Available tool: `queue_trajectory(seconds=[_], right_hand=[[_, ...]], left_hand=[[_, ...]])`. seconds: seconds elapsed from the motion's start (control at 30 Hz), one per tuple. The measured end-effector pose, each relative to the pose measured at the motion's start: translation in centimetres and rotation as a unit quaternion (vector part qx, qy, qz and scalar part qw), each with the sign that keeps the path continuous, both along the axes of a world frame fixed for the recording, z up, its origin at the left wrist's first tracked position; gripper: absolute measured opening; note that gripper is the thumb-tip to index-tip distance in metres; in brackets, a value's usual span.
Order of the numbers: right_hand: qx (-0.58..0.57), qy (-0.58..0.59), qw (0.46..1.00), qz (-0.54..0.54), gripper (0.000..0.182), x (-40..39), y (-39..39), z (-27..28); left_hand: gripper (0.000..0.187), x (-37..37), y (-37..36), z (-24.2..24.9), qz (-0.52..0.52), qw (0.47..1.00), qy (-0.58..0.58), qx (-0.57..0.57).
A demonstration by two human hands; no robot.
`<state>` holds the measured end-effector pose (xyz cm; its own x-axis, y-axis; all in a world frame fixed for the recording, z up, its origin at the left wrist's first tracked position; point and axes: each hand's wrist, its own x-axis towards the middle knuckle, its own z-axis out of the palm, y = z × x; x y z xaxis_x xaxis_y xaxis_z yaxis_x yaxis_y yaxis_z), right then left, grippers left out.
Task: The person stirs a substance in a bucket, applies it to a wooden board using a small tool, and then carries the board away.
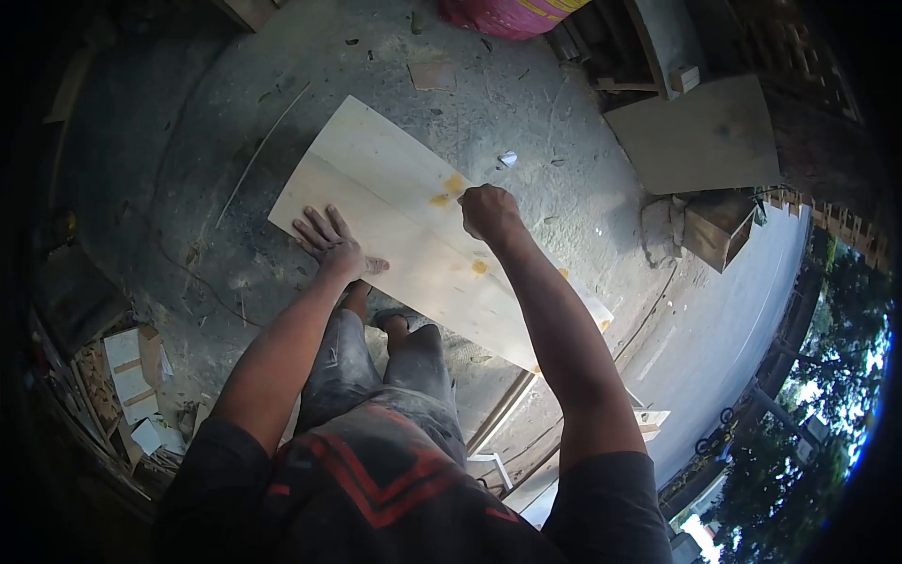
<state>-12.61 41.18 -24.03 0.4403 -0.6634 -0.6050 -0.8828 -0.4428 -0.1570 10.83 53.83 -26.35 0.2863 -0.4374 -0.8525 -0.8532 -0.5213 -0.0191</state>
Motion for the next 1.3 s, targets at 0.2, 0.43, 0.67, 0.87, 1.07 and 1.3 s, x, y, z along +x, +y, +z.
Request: queue_trajectory(seconds=[0.2, 0.43, 0.67, 0.87, 1.07, 1.3], right_hand=[[-0.052, -0.063, 0.995, -0.063, 0.018, -0.3, 2.6, -1.3], [0.069, 0.117, 0.991, 0.015, 0.023, 3.8, -0.9, 3.1], [0.211, -0.199, 0.919, -0.268, 0.036, 11.2, -1.3, 4.6], [-0.135, -0.312, 0.940, -0.008, 0.038, 17.8, -3.2, -4.2], [-0.008, -0.018, 0.999, 0.037, 0.023, 19.9, -2.4, 0.0], [0.041, 0.059, 0.995, 0.074, 0.023, 22.5, -7.5, 0.6]], left_hand=[[0.155, 0.1, -0.3, 0.5, 0.007, 1.000, 0.007, 0.005], [0.155, 0.4, 0.3, -0.2, 0.005, 1.000, 0.002, -0.020], [0.151, 0.9, 0.8, 0.8, -0.005, 0.998, 0.011, -0.069], [0.148, 1.4, 0.7, 0.8, 0.006, 0.997, 0.032, -0.076], [0.145, 1.1, 1.6, -0.3, 0.014, 0.995, 0.054, -0.082], [0.140, 1.4, 1.0, -0.1, 0.001, 0.997, 0.050, -0.058]])
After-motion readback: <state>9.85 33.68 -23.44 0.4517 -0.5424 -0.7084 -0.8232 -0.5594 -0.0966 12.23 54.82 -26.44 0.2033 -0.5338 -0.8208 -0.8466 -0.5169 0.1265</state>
